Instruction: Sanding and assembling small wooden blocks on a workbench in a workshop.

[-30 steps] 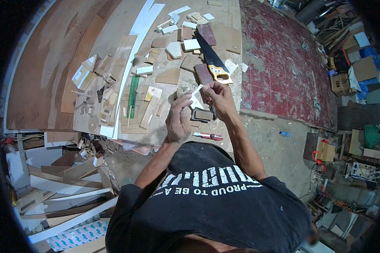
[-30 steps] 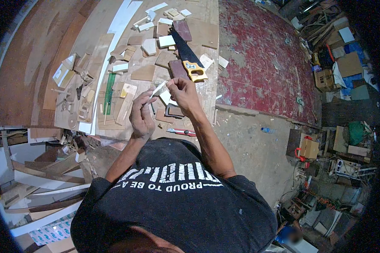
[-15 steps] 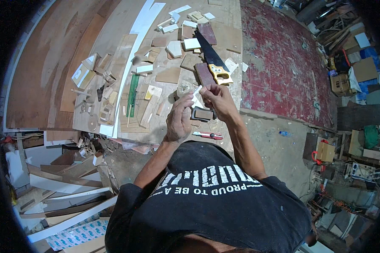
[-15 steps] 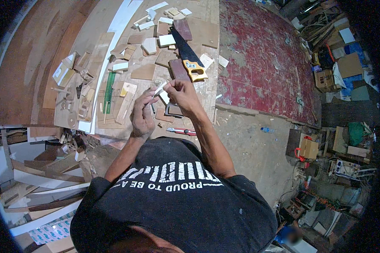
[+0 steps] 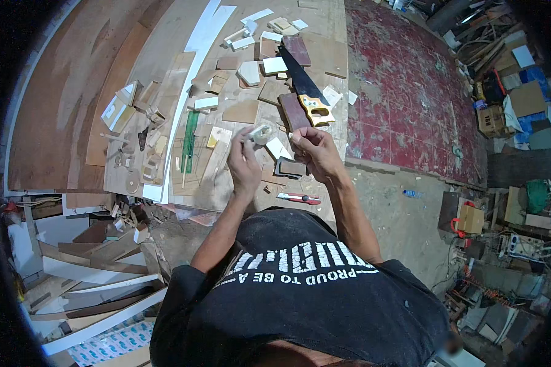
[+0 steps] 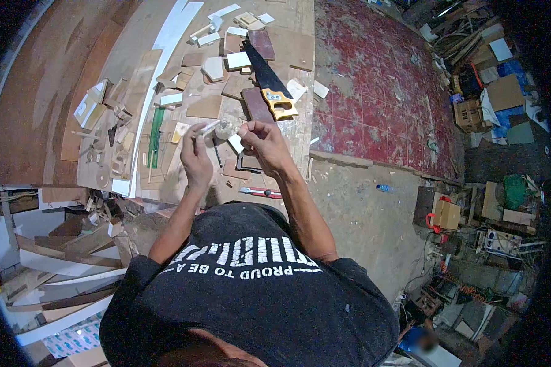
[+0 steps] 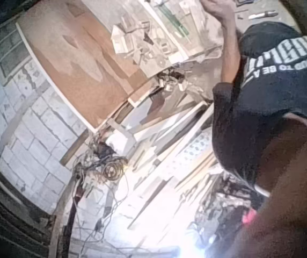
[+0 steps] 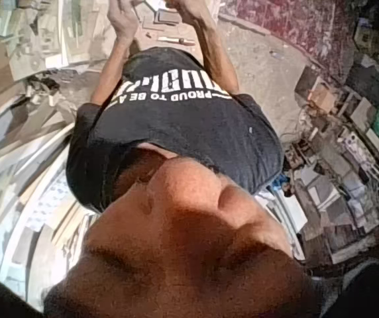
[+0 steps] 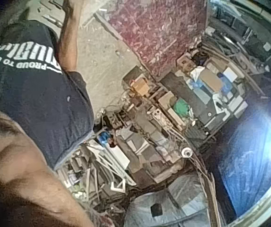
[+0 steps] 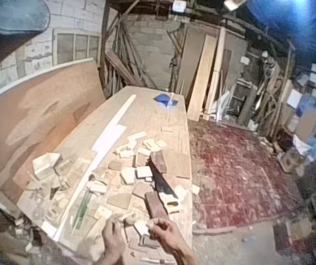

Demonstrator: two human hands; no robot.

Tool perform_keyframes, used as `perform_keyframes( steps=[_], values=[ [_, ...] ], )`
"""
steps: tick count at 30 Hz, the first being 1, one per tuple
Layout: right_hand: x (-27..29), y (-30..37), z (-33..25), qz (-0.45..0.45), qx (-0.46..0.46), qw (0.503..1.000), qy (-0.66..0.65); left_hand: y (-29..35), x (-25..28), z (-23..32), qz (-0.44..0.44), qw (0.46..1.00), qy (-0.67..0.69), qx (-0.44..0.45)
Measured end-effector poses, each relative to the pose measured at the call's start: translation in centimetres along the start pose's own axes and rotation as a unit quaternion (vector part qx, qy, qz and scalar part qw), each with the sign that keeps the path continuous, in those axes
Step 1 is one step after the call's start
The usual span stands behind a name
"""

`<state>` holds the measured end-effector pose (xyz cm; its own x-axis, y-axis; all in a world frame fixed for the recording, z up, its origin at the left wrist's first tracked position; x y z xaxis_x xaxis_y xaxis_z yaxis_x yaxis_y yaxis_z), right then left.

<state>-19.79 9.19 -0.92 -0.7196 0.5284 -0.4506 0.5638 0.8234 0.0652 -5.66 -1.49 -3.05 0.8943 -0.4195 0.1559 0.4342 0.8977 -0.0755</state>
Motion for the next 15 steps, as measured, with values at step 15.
perform_keyframes(
  steps=[15],
  values=[
    [6.6, 2.3, 1.3, 0.091, -0.027, 0.994, 0.045, -7.2, -1.2, -10.2, -0.041, 0.987, -0.154, 0.014]
  ],
)
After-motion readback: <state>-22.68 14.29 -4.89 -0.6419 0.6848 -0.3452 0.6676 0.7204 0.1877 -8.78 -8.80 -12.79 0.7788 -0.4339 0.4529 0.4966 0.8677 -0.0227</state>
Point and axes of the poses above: each hand's wrist, its own y-axis away from the middle knuckle, its own x-axis out of the back of the hand, z = x × y, the point moved 2 cm from there along -y, towards the middle knuckle, and after that the axes turned 14 degrees about x, right-handed, at the moved point
